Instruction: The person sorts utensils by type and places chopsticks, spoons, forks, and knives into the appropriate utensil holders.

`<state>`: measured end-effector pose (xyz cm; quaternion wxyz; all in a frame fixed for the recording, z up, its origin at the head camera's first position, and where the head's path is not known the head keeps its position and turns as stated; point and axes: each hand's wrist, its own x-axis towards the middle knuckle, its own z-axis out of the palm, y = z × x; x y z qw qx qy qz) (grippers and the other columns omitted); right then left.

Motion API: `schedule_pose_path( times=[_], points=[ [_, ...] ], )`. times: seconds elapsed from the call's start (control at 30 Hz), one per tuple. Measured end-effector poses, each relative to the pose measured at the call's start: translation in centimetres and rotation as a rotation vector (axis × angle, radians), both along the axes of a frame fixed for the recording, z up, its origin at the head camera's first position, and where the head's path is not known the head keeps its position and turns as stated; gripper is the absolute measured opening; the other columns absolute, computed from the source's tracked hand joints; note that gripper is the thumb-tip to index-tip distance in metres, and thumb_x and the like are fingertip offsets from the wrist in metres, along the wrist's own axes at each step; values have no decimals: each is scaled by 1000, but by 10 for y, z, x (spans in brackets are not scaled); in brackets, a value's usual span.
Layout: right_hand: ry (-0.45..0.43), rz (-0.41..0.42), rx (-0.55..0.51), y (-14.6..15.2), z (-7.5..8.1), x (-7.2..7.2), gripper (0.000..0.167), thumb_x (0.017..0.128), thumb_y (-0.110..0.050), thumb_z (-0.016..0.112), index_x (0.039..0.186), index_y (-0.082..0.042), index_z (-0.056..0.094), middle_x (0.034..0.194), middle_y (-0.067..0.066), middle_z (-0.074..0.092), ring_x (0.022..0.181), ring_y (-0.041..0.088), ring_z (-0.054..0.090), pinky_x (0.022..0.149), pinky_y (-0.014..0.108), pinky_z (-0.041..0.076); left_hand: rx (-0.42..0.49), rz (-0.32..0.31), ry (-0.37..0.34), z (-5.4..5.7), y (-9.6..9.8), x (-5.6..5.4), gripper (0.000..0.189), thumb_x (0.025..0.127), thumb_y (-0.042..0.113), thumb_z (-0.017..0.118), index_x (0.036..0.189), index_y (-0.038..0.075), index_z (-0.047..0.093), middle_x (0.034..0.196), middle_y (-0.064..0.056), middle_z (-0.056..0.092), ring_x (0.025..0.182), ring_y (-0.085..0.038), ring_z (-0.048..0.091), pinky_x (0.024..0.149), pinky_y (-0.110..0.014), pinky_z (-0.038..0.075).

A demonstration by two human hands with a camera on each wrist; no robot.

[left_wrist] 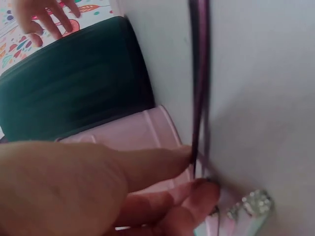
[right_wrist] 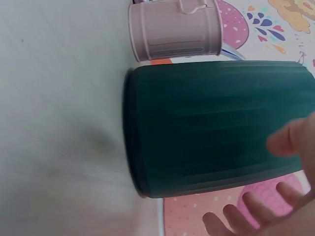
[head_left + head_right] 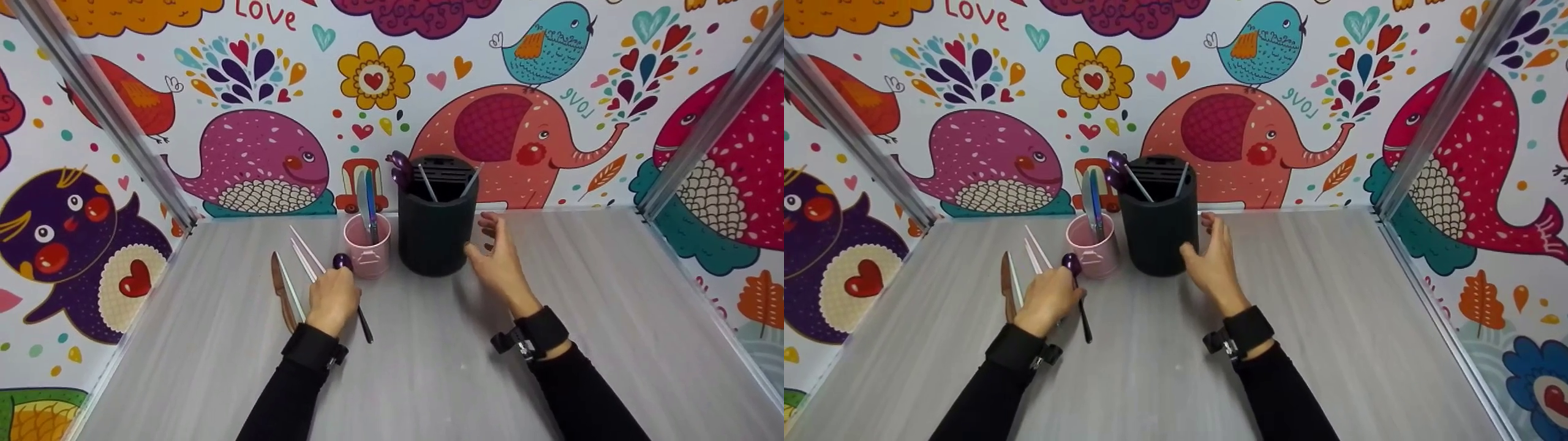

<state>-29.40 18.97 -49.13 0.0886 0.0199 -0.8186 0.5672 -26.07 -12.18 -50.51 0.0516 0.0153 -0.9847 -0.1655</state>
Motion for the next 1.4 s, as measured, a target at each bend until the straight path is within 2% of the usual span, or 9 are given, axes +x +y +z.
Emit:
schedule_pose_path(
  times=[0.2,0.27,0.4,0.5,0.63,0.83,1.1,1.27,1.4],
  points=[
    [-2,123,21,0,-7,-5,102,99,-25,79,177,-19,13,180,15,28,170,39,27,136,62,28,71,36,59,-15,-1,-7,17,90,7,76,97,-8,77,98,-32,79,89,-51,79,73,-59,63],
    [0,138,19,1,-6,-6,106,98,-28,82,177,-20,11,181,15,27,170,40,26,136,63,27,90,48,74,-35,-6,-20,17,87,8,75,96,-7,77,95,-30,79,86,-49,78,70,-59,62],
    [-6,145,11,2,-5,-6,105,100,-31,81,177,-19,12,180,14,28,170,40,27,136,63,27,144,62,78,-37,-8,-24,17,80,5,75,93,-7,77,93,-31,79,84,-50,78,71,-59,61],
    [-4,149,7,3,-5,-6,102,101,-32,80,177,-21,13,180,13,29,169,40,30,136,64,28,173,58,91,-16,-3,-11,14,79,2,74,89,-7,76,91,-32,78,86,-51,78,75,-59,62],
    [4,150,12,4,-4,-7,99,102,-32,80,177,-24,15,179,13,30,168,42,31,135,64,28,188,53,58,-3,-3,-8,11,83,2,75,85,-8,78,93,-32,79,89,-48,78,79,-59,63],
    [-5,154,18,3,-5,-8,99,102,-30,79,177,-19,16,179,15,31,166,42,33,134,65,30,237,74,25,1,-6,-9,18,86,1,74,99,-10,77,103,-36,78,95,-50,78,84,-60,63],
    [0,146,42,5,-6,-9,94,102,-27,79,176,-21,20,176,15,35,163,42,39,133,65,34,263,82,51,5,-9,-8,9,88,2,69,85,-6,73,93,-32,77,86,-47,76,77,-58,62],
    [-3,141,33,4,-4,-9,93,102,-27,78,176,-21,22,174,16,37,162,44,40,132,65,35,276,113,123,11,-12,-11,20,94,7,70,74,0,69,85,-27,76,76,-38,72,69,-53,59],
    [-14,146,30,4,-4,-8,91,103,-29,77,176,-22,22,175,15,37,163,42,40,132,64,35,315,140,211,21,-14,-11,17,100,9,67,88,-2,72,89,-25,78,79,-39,74,71,-53,58]
  ],
)
